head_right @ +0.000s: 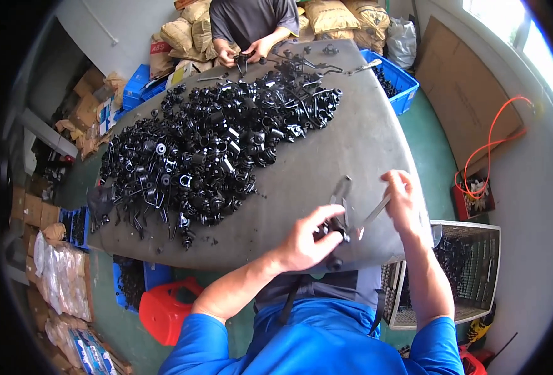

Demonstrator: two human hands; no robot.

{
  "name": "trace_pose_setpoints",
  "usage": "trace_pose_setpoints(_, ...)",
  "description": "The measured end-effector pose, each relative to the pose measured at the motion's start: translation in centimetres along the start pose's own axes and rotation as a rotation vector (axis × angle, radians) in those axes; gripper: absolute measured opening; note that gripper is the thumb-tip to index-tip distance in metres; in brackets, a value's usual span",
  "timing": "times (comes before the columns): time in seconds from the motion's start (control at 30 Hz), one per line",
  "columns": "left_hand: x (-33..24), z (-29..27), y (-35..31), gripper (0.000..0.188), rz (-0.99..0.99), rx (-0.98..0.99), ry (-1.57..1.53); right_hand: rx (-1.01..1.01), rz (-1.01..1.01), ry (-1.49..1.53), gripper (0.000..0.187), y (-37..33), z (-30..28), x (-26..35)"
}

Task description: Manually assembling black plastic and metal components on a workbench in a workshop.

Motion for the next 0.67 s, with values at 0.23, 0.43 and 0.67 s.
trace_pose_setpoints(0.23, 0.8, -3.6, 2.8, 0.051, -0.111, -0.214, -0.35, -0.33, -0.491, -0.462, 0.041, -0.8, -1.7, -3.6)
trace_pose_setpoints(0.43, -2.7, 2.7, 4.4, 0.057, 0.115, 0.059, -0.143, 0.14, -0.42, 0.129, 0.036, -7.7, 4.2, -2.3)
trace_pose_setpoints(0.67, -3.3, -9.9, 11.5, 0.045, 0.32, -0.284, 0.734, -0.471, -0.17, 0.342, 0.013, -7.5, -13.0, -12.1)
Point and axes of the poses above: each hand's wrist, its own y-axis towards the middle knuckle, its own z-axis out of the palm, x = y × z, the point moved 5 cm from there along y, towards the middle knuckle, and after that the axes turned 6 degrees about -y, right-handed, at the moved point
